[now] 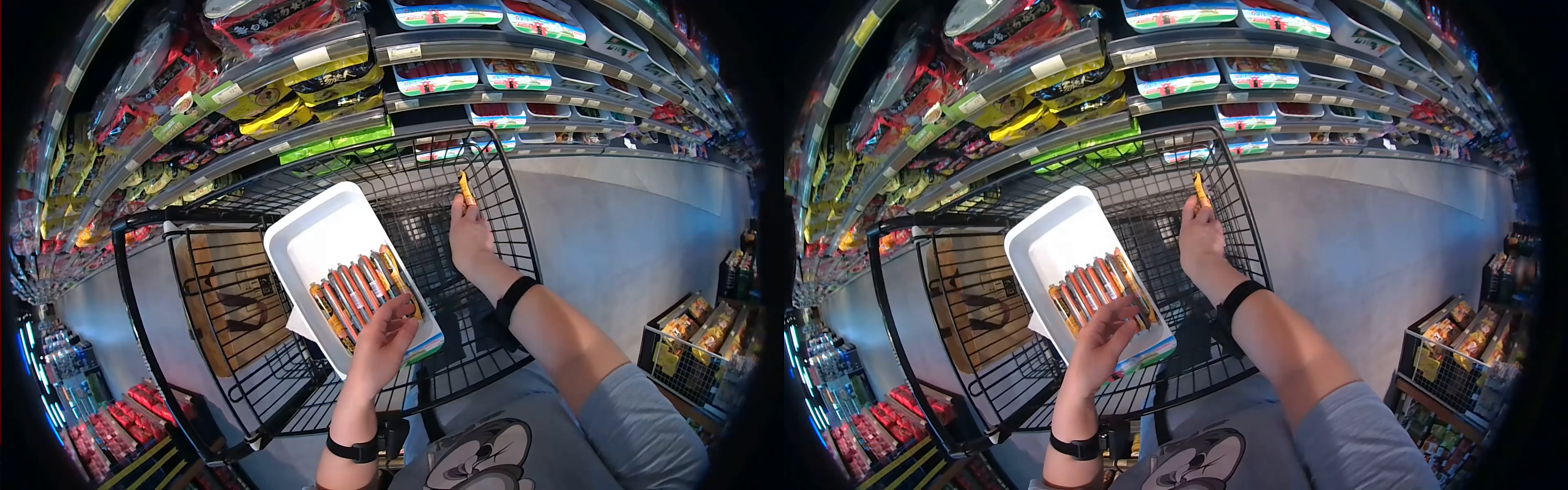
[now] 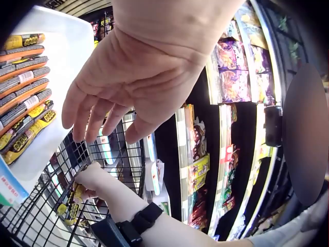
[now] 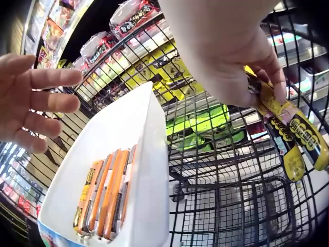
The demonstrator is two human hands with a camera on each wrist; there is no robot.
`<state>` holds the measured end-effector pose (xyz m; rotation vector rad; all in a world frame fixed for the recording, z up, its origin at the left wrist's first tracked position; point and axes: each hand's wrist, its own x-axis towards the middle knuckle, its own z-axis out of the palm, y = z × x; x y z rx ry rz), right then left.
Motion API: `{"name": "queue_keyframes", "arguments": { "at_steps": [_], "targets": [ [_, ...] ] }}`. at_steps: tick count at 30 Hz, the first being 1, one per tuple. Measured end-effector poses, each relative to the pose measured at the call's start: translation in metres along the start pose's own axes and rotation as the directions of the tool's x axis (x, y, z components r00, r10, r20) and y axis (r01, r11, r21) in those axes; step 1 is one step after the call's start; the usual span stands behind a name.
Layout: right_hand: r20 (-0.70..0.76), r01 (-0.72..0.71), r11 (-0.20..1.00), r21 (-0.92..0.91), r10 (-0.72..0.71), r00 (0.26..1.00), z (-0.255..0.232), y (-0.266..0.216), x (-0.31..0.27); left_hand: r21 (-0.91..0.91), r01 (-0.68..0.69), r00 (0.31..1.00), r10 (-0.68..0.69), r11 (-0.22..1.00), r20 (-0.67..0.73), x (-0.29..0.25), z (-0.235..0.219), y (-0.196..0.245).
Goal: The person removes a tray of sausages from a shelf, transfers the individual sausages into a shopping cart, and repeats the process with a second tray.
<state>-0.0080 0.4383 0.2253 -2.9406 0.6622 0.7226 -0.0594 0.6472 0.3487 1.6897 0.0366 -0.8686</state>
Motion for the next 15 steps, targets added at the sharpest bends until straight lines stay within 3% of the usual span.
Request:
{"name": "queue_keyframes", "arguments": {
  "at_steps": [2, 4, 5, 6, 7, 8, 9, 11, 13, 15],
  "targets": [
    [0.017, 0.014, 1.000, 0.019, -0.014, 1.000, -0.008, -0.003, -0.005, 0.005, 0.003, 1.000, -0.003, 1.000, -0.009, 0.000, -0.001, -0.003],
    [0.138, 0.046, 0.957, 0.287, -0.089, 0.986, -0.047, -0.009, -0.027, -0.019, 0.013, 1.000, -0.013, 1.000, -0.016, -0.002, -0.001, -0.007],
    [0.141, 0.054, 0.957, 0.286, -0.098, 0.985, -0.056, -0.009, -0.033, -0.021, 0.018, 1.000, -0.018, 1.000, -0.024, -0.003, -0.001, -0.006],
    [0.171, 0.130, 0.827, 0.547, -0.263, 0.949, -0.064, -0.008, -0.038, -0.029, 0.027, 0.999, -0.028, 0.999, -0.026, -0.003, 0.000, -0.004],
    [0.152, 0.164, 0.621, 0.766, -0.423, 0.893, -0.066, -0.008, -0.040, -0.037, 0.034, 0.999, -0.036, 0.999, -0.029, -0.003, 0.000, -0.003],
    [0.065, 0.247, 0.507, 0.826, -0.520, 0.851, -0.068, -0.011, -0.043, -0.086, 0.017, 0.999, -0.021, 0.996, -0.048, -0.003, 0.002, -0.004],
    [0.064, 0.252, 0.502, 0.828, -0.530, 0.846, -0.073, -0.013, -0.048, -0.085, 0.019, 0.998, -0.024, 0.996, -0.059, -0.004, 0.003, -0.004],
    [0.137, -0.033, 0.162, 0.986, -0.692, 0.709, -0.094, -0.013, -0.063, -0.274, 0.040, 0.999, -0.041, 0.961, 0.004, -0.006, 0.002, -0.004],
    [0.084, -0.005, 0.113, 0.994, -0.709, 0.700, -0.102, -0.015, -0.073, -0.351, 0.058, 0.998, -0.052, 0.935, 0.027, -0.013, 0.001, 0.010],
    [0.053, -0.040, 0.035, 0.999, -0.743, 0.667, -0.105, -0.015, -0.078, -0.355, 0.189, 0.982, -0.184, 0.916, 0.049, -0.019, -0.003, 0.015]
  ]
}}
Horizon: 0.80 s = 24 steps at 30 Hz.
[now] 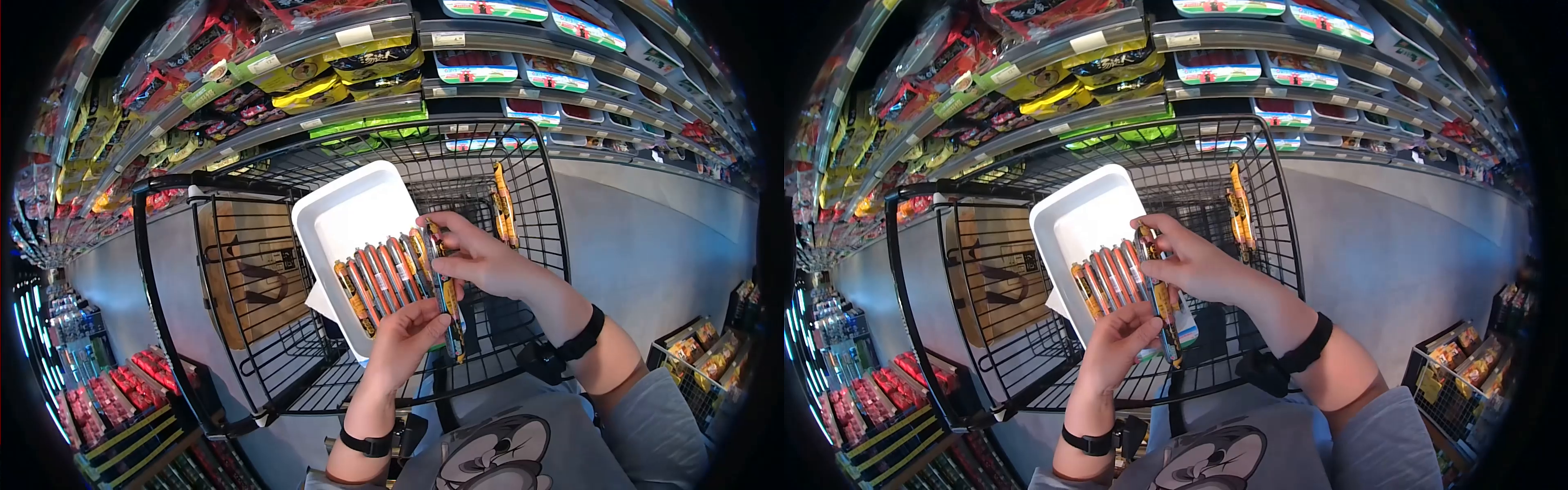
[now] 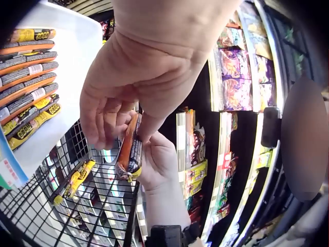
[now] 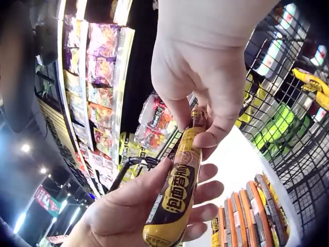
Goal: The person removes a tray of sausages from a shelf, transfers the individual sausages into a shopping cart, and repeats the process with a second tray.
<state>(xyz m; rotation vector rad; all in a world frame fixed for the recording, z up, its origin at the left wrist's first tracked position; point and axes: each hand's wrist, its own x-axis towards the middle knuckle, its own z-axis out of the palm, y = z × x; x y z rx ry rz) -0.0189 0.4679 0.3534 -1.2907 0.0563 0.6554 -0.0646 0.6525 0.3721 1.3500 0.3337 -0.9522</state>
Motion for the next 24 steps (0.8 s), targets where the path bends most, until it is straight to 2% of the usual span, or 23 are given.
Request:
{"name": "queue_keyframes", "arguments": {
  "at_steps": [1, 3, 6, 10, 12, 13, 15, 21, 24],
  "targets": [
    [-0.009, -0.005, 1.000, 0.017, 0.005, 1.000, 0.002, -0.002, -0.002, -0.001, 0.002, 1.000, -0.002, 1.000, -0.005, -0.001, -0.002, -0.002],
    [-0.013, 0.013, 0.999, 0.044, -0.012, 1.000, 0.004, -0.003, -0.004, -0.053, -0.100, 0.993, 0.103, 0.994, 0.055, -0.002, -0.006, -0.009],
    [-0.018, 0.033, 0.996, 0.082, -0.031, 0.999, 0.006, -0.004, -0.007, -0.094, -0.127, 0.988, 0.134, 0.987, 0.073, -0.007, -0.005, -0.011],
    [0.002, 0.027, 0.992, 0.126, -0.028, 1.000, 0.007, 0.002, -0.008, -0.058, -0.158, 0.986, 0.160, 0.986, 0.037, -0.011, 0.001, -0.010],
    [0.008, 0.019, 0.988, 0.156, -0.020, 1.000, 0.008, 0.002, -0.009, 0.107, -0.254, 0.963, 0.262, 0.961, -0.065, -0.013, 0.004, -0.008],
    [0.010, 0.011, 0.988, 0.152, -0.013, 1.000, 0.008, 0.001, -0.010, 0.107, -0.254, 0.963, 0.262, 0.961, -0.066, -0.013, 0.004, -0.009],
    [0.012, 0.005, 0.989, 0.148, -0.006, 1.000, 0.009, 0.000, -0.012, 0.305, -0.314, 0.923, 0.364, 0.899, -0.124, -0.011, 0.003, -0.012],
    [0.014, -0.017, 0.985, 0.173, 0.015, 1.000, 0.012, 0.004, -0.014, 0.381, -0.328, 0.892, 0.416, 0.864, -0.177, -0.013, 0.001, -0.019],
    [0.003, 0.001, 0.985, 0.172, -0.001, 1.000, 0.013, 0.006, -0.014, 0.335, -0.312, 0.901, 0.389, 0.889, -0.192, -0.014, 0.002, -0.020]
  ]
}}
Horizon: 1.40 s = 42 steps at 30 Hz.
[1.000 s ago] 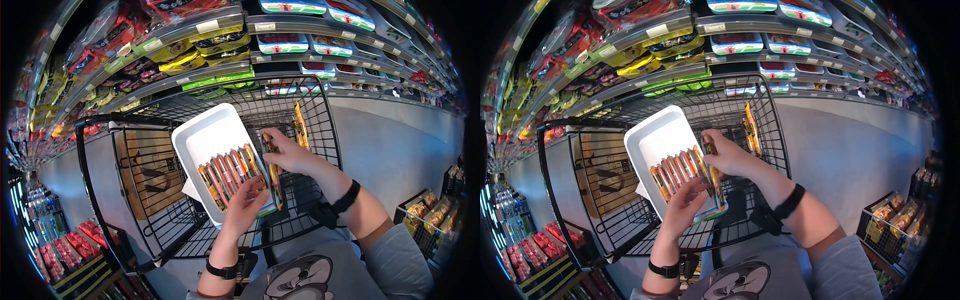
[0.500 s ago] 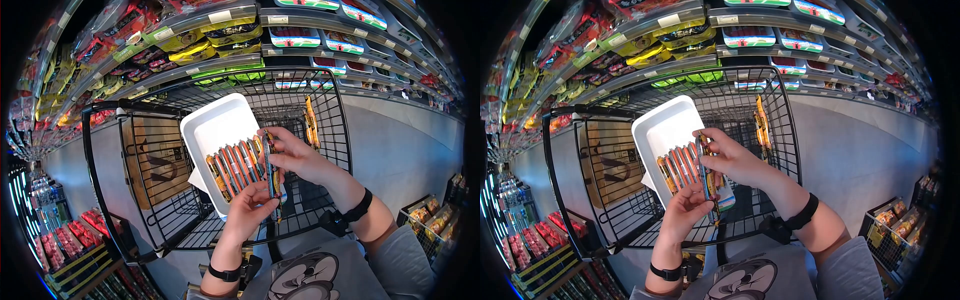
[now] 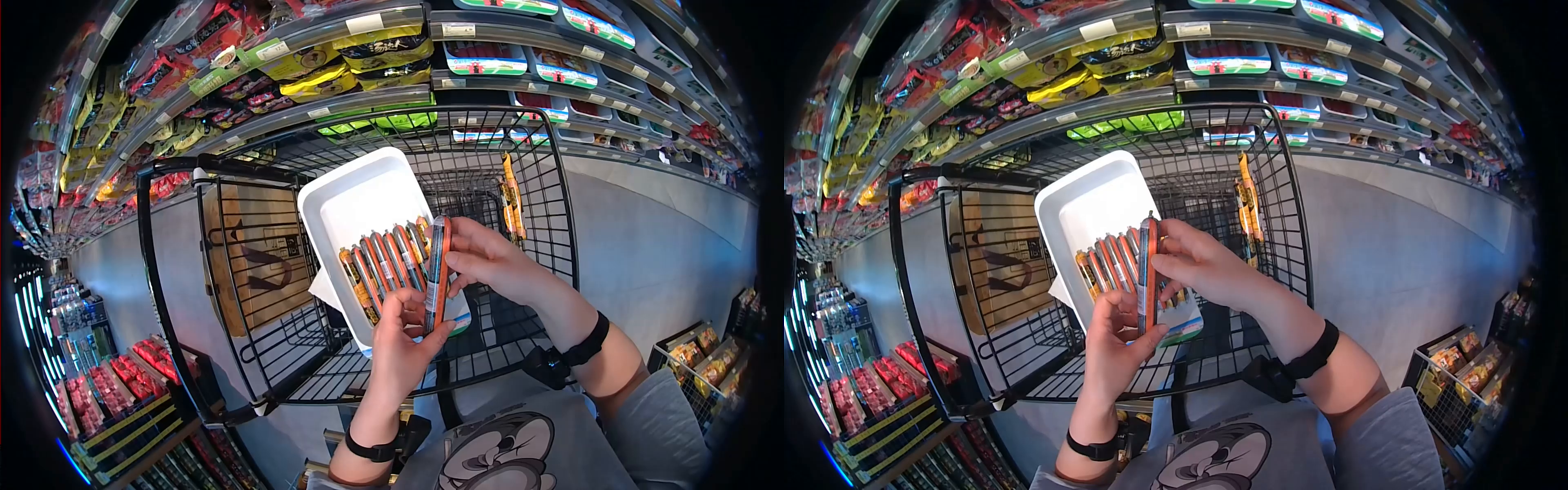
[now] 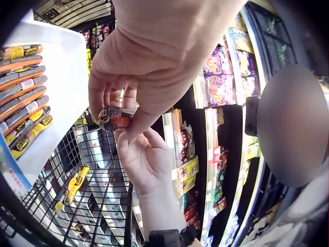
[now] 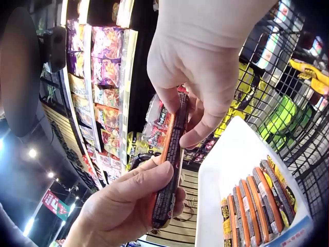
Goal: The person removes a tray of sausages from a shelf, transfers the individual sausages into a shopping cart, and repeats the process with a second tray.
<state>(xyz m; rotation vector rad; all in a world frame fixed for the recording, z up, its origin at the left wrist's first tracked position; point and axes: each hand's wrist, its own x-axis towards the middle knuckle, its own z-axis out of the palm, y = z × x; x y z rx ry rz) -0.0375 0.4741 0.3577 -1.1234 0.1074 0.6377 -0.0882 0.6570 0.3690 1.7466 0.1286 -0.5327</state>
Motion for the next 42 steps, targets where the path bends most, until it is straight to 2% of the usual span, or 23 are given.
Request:
{"name": "queue_keyframes", "arguments": {
  "at_steps": [4, 7, 12, 18, 19, 20, 21, 22, 23, 24, 26, 28, 29, 30, 31, 33, 34, 35, 37, 39, 40, 41, 42],
  "targets": [
    [0.017, -0.025, 1.000, -0.013, 0.025, 1.000, 0.000, 0.001, -0.001, -0.010, 0.008, 1.000, -0.007, 1.000, 0.011, -0.001, -0.001, -0.003],
    [0.027, -0.020, 0.999, -0.051, 0.022, 0.999, -0.001, 0.003, -0.001, -0.018, -0.047, 0.998, 0.048, 0.999, 0.048, 0.000, -0.001, -0.004],
    [0.027, -0.012, 0.998, -0.062, 0.013, 1.000, 0.002, 0.003, -0.001, -0.092, 0.045, 0.996, -0.038, 0.995, 0.077, -0.002, -0.003, 0.001],
    [-0.001, 0.006, 0.999, -0.040, -0.006, 1.000, 0.003, 0.013, 0.005, -0.141, 0.053, 0.994, -0.038, 0.989, 0.104, 0.000, -0.004, 0.002],
    [-0.061, -0.034, 0.999, -0.019, 0.033, 0.998, 0.006, 0.019, 0.006, -0.142, 0.052, 0.994, -0.037, 0.989, 0.104, 0.001, -0.004, -0.001],
    [-0.119, -0.071, 0.997, 0.005, 0.071, 0.990, 0.009, 0.025, 0.008, -0.183, 0.113, 0.992, -0.100, 0.977, 0.079, 0.003, -0.005, -0.007],
    [-0.127, -0.171, 0.985, -0.019, 0.168, 0.978, 0.009, 0.033, 0.011, -0.226, 0.171, 0.985, -0.163, 0.959, 0.056, 0.006, -0.005, -0.013],
    [-0.136, -0.270, 0.962, -0.042, 0.262, 0.955, 0.010, 0.040, 0.015, -0.225, 0.169, 0.985, -0.161, 0.960, 0.055, 0.010, -0.005, -0.017],
    [-0.120, -0.313, 0.950, -0.021, 0.308, 0.944, 0.014, 0.044, 0.018, -0.299, 0.225, 0.974, -0.224, 0.927, 0.037, 0.015, -0.005, -0.021],
    [-0.120, -0.310, 0.951, -0.021, 0.305, 0.945, 0.016, 0.052, 0.022, -0.371, 0.275, 0.958, -0.287, 0.887, 0.025, 0.020, -0.004, -0.027],
    [-0.135, -0.326, 0.945, 0.022, 0.326, 0.936, 0.016, 0.071, 0.033, -0.348, 0.295, 0.952, -0.306, 0.890, 0.024, 0.028, -0.007, -0.041],
    [-0.193, -0.342, 0.939, -0.023, 0.332, 0.923, 0.016, 0.083, 0.042, -0.181, 0.381, 0.924, -0.379, 0.907, 0.048, 0.034, -0.008, -0.046],
    [-0.247, -0.324, 0.933, -0.154, 0.281, 0.927, 0.016, 0.093, 0.046, -0.180, 0.381, 0.924, -0.379, 0.907, 0.048, 0.037, -0.008, -0.050],
    [-0.294, -0.308, 0.908, -0.283, 0.224, 0.929, 0.015, 0.103, 0.049, -0.091, 0.381, 0.924, -0.376, 0.920, 0.073, 0.039, -0.006, -0.055],
    [-0.297, -0.309, 0.908, -0.282, 0.224, 0.928, 0.015, 0.114, 0.051, 0.000, 0.376, 0.922, -0.374, 0.927, 0.099, 0.041, -0.004, -0.059],
    [-0.326, -0.197, 0.787, -0.584, -0.006, 0.945, 0.017, 0.126, 0.054, 0.039, 0.368, 0.919, -0.370, 0.929, 0.139, 0.044, 0.000, -0.070],
    [-0.327, -0.197, 0.787, -0.584, -0.007, 0.945, 0.015, 0.129, 0.055, 0.075, 0.360, 0.913, -0.367, 0.930, 0.175, 0.045, 0.002, -0.072],
    [-0.316, -0.236, 0.779, -0.580, 0.052, 0.947, 0.015, 0.128, 0.055, 0.132, 0.445, 0.861, -0.463, 0.886, 0.211, 0.045, 0.002, -0.054],
    [-0.300, -0.285, 0.783, -0.553, 0.132, 0.945, 0.011, 0.128, 0.056, 0.164, 0.459, 0.844, -0.486, 0.873, 0.226, 0.045, 0.004, -0.041],
    [-0.270, -0.255, 0.773, -0.581, 0.112, 0.956, 0.008, 0.123, 0.052, 0.171, 0.475, 0.827, -0.504, 0.863, 0.247, 0.046, 0.007, -0.038],
    [-0.230, -0.220, 0.762, -0.609, 0.096, 0.968, 0.006, 0.121, 0.049, 0.171, 0.469, 0.827, -0.499, 0.866, 0.259, 0.045, 0.009, -0.052],
    [-0.258, -0.169, 0.684, -0.710, -0.030, 0.966, 0.011, 0.115, 0.046, 0.087, 0.395, 0.870, -0.402, 0.915, 0.286, 0.047, 0.011, -0.060],
    [-0.270, -0.176, 0.682, -0.710, -0.032, 0.962, 0.010, 0.107, 0.043, 0.000, 0.316, 0.904, -0.302, 0.949, 0.303, 0.049, 0.013, -0.064]
  ]
}}
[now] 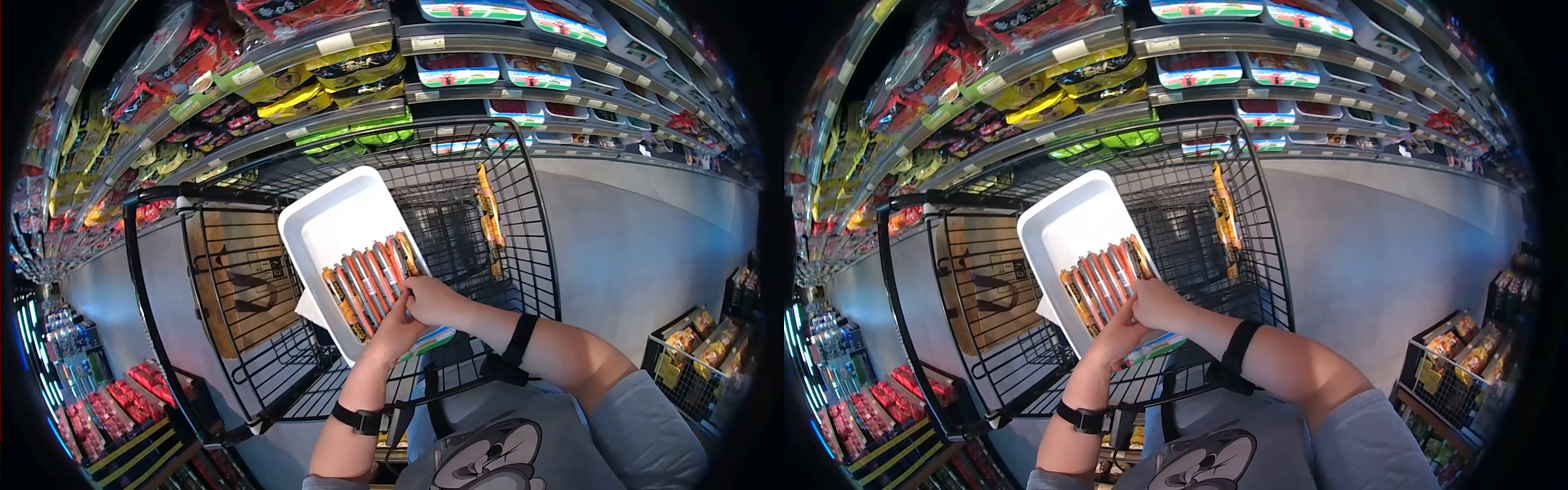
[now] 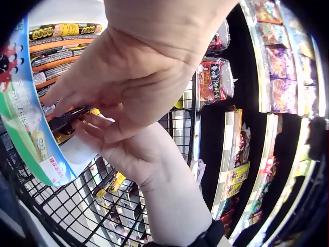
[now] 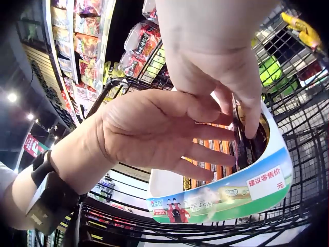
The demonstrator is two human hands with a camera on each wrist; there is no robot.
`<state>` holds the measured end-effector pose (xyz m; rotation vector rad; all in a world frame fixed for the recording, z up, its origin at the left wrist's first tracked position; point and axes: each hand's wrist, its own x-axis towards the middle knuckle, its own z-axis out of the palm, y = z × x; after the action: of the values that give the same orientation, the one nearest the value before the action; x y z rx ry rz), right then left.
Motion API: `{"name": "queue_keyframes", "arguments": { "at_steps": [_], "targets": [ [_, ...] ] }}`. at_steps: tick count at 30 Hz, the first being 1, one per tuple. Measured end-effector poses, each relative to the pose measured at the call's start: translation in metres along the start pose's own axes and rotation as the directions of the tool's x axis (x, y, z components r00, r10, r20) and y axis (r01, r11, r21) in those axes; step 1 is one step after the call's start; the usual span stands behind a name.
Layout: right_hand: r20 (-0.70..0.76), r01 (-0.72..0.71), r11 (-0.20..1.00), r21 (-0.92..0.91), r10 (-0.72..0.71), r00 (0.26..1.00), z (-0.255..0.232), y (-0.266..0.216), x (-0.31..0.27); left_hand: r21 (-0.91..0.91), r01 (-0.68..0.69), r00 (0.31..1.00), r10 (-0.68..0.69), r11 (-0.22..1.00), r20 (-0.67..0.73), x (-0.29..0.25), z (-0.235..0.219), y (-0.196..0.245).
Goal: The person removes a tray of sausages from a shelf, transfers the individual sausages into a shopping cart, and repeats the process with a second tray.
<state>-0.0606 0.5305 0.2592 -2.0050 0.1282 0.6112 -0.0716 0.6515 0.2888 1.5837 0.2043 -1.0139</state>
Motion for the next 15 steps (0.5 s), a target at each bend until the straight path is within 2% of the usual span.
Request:
{"name": "queue_keyframes", "arguments": {
  "at_steps": [1, 2, 4, 5, 6, 7, 8, 10, 12, 13, 15],
  "targets": [
    [0.016, -0.023, 0.999, -0.031, 0.023, 1.000, -0.010, -0.005, -0.003, 0.038, 0.062, 0.998, -0.063, 0.997, 0.031, -0.002, -0.003, -0.002],
    [0.034, -0.044, 0.997, -0.061, 0.047, 0.998, -0.023, -0.015, -0.006, 0.039, 0.061, 0.997, -0.062, 0.997, 0.040, -0.003, -0.004, 0.005],
    [-0.244, -0.036, 0.999, -0.002, 0.035, 0.969, -0.041, -0.016, -0.004, 0.117, 0.151, 0.985, -0.159, 0.982, 0.065, -0.005, -0.004, 0.013],
    [-0.289, -0.074, 0.997, -0.031, 0.062, 0.955, -0.058, -0.017, -0.001, 0.118, 0.131, 0.990, -0.137, 0.984, 0.039, -0.006, -0.002, 0.015],
    [-0.401, -0.104, 0.984, -0.142, 0.039, 0.915, -0.064, -0.001, 0.007, 0.117, 0.130, 0.990, -0.135, 0.985, 0.041, -0.005, -0.002, 0.015],
    [-0.438, -0.239, 0.949, -0.207, 0.129, 0.890, -0.078, -0.002, 0.011, 0.096, 0.164, 0.984, -0.170, 0.982, 0.049, -0.004, -0.001, 0.015],
    [-0.476, -0.310, 0.912, -0.268, 0.154, 0.866, -0.085, 0.012, 0.017, 0.075, 0.198, 0.977, -0.203, 0.977, 0.059, -0.002, -0.001, 0.016],
    [-0.542, -0.506, 0.812, -0.290, 0.296, 0.786, -0.090, 0.029, 0.028, 0.058, 0.186, 0.981, -0.189, 0.981, 0.051, -0.002, 0.003, 0.022],
    [-0.562, -0.543, 0.785, -0.298, 0.316, 0.764, -0.083, 0.046, 0.035, 0.042, 0.180, 0.983, -0.181, 0.983, 0.040, -0.001, 0.005, 0.021],
    [-0.581, -0.580, 0.755, -0.306, 0.334, 0.742, -0.080, 0.053, 0.037, 0.008, 0.130, 0.990, -0.131, 0.991, 0.046, -0.001, 0.005, 0.017],
    [-0.573, -0.564, 0.762, -0.319, 0.319, 0.755, -0.080, 0.058, 0.040, -0.027, 0.085, 0.995, -0.083, 0.996, 0.049, -0.002, 0.006, 0.020]
  ]
}}
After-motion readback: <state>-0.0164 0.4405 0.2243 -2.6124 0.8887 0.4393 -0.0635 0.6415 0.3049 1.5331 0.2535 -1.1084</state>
